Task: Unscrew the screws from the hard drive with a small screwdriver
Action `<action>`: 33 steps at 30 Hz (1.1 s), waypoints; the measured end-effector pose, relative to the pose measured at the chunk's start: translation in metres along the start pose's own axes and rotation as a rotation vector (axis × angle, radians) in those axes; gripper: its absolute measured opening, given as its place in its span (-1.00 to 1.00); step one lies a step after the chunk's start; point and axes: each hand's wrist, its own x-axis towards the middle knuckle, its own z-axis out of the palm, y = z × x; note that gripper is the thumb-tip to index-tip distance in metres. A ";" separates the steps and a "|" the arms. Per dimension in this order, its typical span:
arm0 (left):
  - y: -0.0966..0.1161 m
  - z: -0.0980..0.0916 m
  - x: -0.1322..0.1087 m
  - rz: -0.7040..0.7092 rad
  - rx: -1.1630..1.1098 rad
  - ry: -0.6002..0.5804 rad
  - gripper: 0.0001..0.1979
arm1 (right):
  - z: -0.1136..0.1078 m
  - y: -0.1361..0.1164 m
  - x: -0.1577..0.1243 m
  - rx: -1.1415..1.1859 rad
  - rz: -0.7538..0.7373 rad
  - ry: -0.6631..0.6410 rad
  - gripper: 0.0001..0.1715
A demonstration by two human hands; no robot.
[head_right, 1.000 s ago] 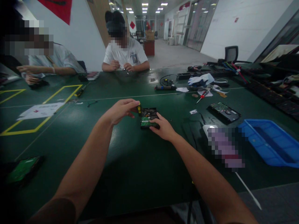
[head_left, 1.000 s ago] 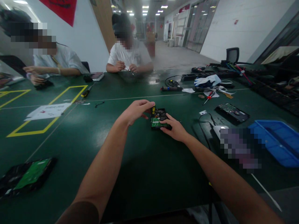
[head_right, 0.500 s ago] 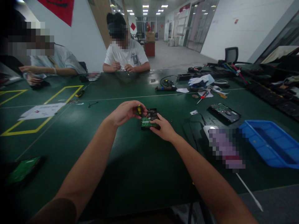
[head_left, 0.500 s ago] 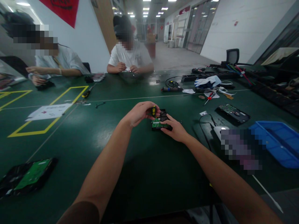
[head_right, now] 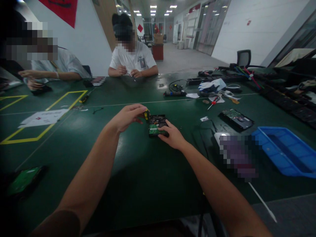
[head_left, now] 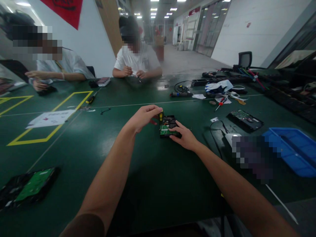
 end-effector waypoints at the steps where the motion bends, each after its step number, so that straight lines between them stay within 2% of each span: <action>1: 0.000 0.000 0.000 0.001 -0.011 0.004 -0.70 | 0.000 0.000 0.000 -0.001 0.001 0.003 -0.60; 15: -0.005 0.012 0.003 -0.019 -0.297 -0.074 -0.77 | -0.002 -0.003 -0.001 0.005 0.029 -0.006 -0.60; 24: -0.005 0.013 0.004 -0.008 -0.259 -0.064 -0.69 | -0.001 -0.003 -0.001 0.012 0.027 0.005 -0.58; 33: -0.005 0.011 0.002 0.062 -0.014 -0.057 -0.62 | -0.004 -0.005 -0.001 -0.015 0.007 -0.012 -0.55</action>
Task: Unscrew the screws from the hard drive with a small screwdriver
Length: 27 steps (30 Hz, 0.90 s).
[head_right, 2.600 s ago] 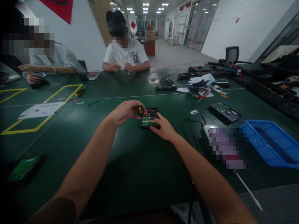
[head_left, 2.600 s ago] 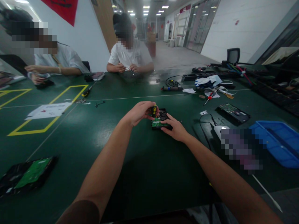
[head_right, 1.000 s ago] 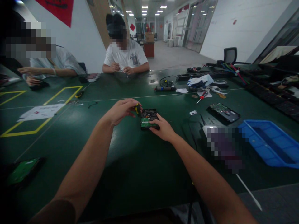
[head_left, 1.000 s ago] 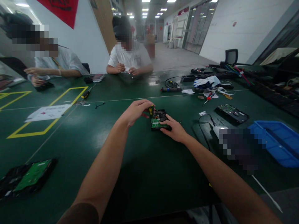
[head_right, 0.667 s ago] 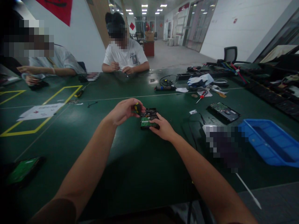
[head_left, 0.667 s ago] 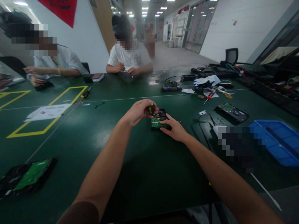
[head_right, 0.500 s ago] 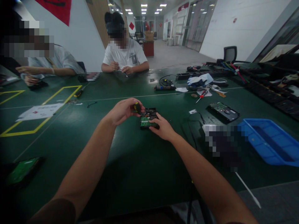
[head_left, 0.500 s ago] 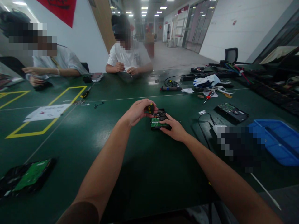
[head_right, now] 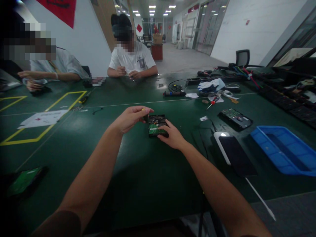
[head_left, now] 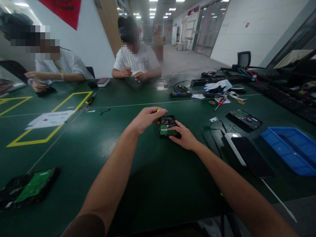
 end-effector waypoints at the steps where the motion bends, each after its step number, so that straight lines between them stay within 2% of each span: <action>1: 0.000 0.000 0.000 0.004 0.021 0.001 -0.62 | 0.000 0.000 0.000 -0.003 -0.001 -0.002 -0.54; 11: 0.005 0.002 -0.001 0.070 0.065 0.036 -0.68 | 0.000 -0.003 -0.002 0.001 -0.032 0.007 -0.52; 16: 0.006 0.004 -0.002 0.081 0.069 0.021 -0.71 | -0.006 -0.009 -0.004 -0.022 -0.008 0.014 -0.43; 19: 0.007 0.004 -0.002 0.092 0.077 0.009 -0.70 | -0.016 -0.016 -0.007 -0.118 0.108 0.048 -0.38; 22: 0.007 0.003 -0.002 0.089 0.090 0.005 -0.71 | -0.038 -0.022 -0.016 -0.264 0.253 0.192 -0.21; 24: 0.006 0.002 -0.001 0.085 0.093 0.008 -0.72 | -0.058 -0.021 -0.025 -0.375 0.413 0.278 -0.09; 27: 0.004 0.002 0.000 0.083 0.087 0.014 -0.71 | -0.091 -0.009 -0.039 -0.493 0.681 0.268 0.09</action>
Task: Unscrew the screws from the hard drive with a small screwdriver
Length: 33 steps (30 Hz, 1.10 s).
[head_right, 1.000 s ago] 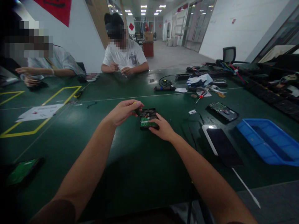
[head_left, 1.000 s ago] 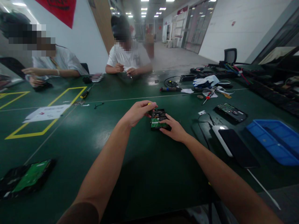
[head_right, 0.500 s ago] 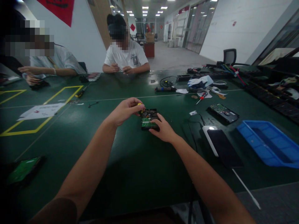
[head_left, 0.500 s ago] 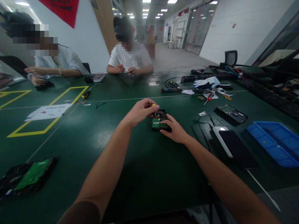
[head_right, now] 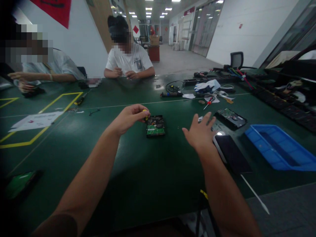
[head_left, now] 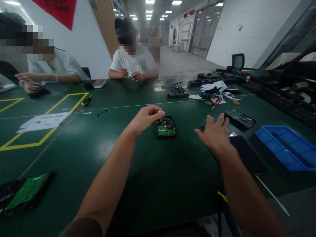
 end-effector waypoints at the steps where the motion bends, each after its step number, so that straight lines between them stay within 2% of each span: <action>1: 0.000 0.000 0.000 0.000 -0.002 0.002 -0.70 | -0.005 0.010 0.004 -0.043 0.077 -0.023 0.14; 3: -0.001 0.000 0.000 0.000 -0.004 0.003 -0.70 | -0.013 0.029 0.013 -0.097 0.174 -0.069 0.20; 5: 0.000 0.000 -0.001 0.004 -0.005 0.003 -0.70 | -0.018 0.041 0.019 -0.134 0.202 -0.130 0.19; 9: 0.001 0.000 -0.002 -0.001 0.002 0.009 -0.70 | -0.032 0.038 0.017 -0.217 0.215 -0.221 0.09; 13: 0.001 0.000 -0.002 -0.009 -0.001 0.012 -0.70 | -0.038 0.007 0.006 -0.227 0.106 0.017 -0.16; 16: 0.000 0.000 -0.001 -0.007 -0.005 0.016 -0.69 | -0.024 -0.019 -0.002 -0.155 -0.123 0.065 -0.47; 18: 0.000 0.000 -0.001 -0.010 -0.003 0.020 -0.69 | -0.008 -0.032 -0.006 -0.100 -0.279 -0.001 -0.67; 19: 0.000 0.000 -0.002 -0.011 -0.003 0.023 -0.68 | 0.001 -0.037 -0.008 -0.075 -0.322 -0.035 -0.70; 21: 0.000 0.000 -0.002 -0.010 -0.003 0.023 -0.67 | 0.016 -0.043 -0.010 -0.015 -0.402 -0.086 -0.71; 24: -0.001 0.000 -0.001 -0.001 -0.006 0.017 -0.66 | 0.031 -0.047 -0.010 0.042 -0.436 -0.116 -0.76; 27: -0.002 0.000 0.000 0.000 -0.004 0.015 -0.68 | 0.040 -0.047 -0.007 0.028 -0.433 -0.142 -0.67; 33: -0.002 -0.001 0.001 -0.001 -0.012 0.014 -0.72 | 0.054 -0.043 -0.004 0.116 -0.590 -0.188 -0.66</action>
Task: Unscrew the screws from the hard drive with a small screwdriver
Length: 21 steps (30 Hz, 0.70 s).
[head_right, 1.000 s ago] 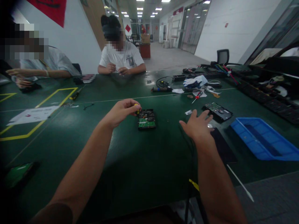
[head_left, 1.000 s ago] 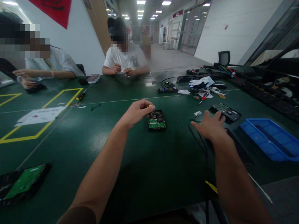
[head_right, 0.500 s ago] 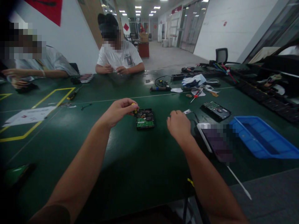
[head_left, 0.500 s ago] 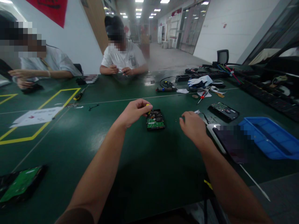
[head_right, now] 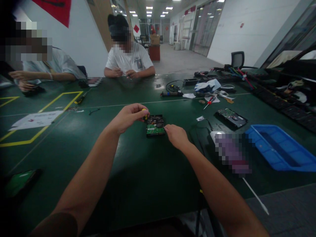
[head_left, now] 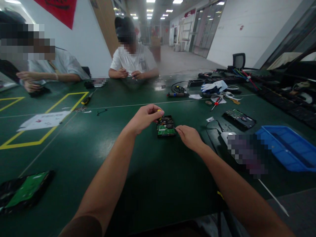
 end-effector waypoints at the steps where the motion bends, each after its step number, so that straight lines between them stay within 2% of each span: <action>1: 0.000 0.000 0.000 0.002 -0.003 0.000 -0.72 | 0.002 0.000 0.000 0.022 -0.015 -0.002 -0.67; 8: -0.002 0.000 0.001 -0.002 -0.007 0.001 -0.70 | 0.008 -0.001 -0.003 0.111 -0.093 -0.082 -0.51; 17: -0.002 -0.001 0.000 -0.002 -0.023 0.013 -0.67 | 0.010 0.003 0.000 0.169 -0.113 -0.090 -0.54; 21: -0.002 -0.003 0.000 -0.024 -0.037 0.057 -0.67 | 0.011 0.004 0.002 0.190 -0.101 -0.107 -0.55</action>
